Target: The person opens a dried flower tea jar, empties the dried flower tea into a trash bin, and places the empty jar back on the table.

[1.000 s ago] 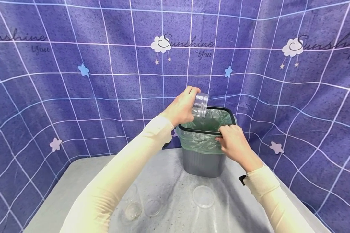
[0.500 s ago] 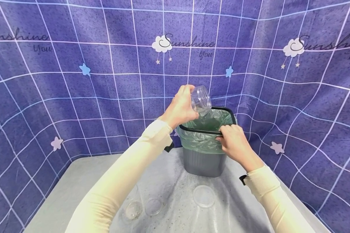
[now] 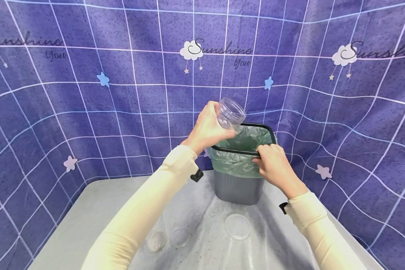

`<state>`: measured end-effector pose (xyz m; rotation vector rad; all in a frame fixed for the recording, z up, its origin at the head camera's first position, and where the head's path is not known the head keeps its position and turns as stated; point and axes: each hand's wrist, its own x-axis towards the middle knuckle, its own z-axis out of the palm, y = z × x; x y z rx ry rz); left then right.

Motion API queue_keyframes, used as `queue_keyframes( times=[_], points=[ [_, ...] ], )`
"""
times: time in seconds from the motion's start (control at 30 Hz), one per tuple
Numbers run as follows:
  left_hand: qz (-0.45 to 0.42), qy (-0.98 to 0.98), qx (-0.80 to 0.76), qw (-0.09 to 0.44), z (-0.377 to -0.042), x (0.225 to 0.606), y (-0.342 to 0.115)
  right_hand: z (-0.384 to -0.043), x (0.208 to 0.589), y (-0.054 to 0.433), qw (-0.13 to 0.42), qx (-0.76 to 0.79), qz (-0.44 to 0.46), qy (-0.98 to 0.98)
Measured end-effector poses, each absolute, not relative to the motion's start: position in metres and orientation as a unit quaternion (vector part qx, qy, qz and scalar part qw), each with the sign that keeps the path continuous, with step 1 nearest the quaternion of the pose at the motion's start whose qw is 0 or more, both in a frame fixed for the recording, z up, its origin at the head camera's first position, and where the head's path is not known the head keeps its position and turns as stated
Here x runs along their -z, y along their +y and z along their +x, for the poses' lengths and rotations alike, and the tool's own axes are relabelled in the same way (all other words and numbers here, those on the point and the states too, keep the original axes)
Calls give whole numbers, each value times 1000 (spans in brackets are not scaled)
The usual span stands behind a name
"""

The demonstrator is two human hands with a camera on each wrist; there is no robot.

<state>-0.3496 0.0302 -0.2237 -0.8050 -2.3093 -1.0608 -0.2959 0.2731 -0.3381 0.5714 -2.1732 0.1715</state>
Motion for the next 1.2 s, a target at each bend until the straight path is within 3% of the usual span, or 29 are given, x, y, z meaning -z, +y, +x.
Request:
queue_keyframes(
  times=[1.2],
  points=[
    [-198,-821,505,180,-280,319,-10,-295,336,272,420,-67,224,-877]
  ],
)
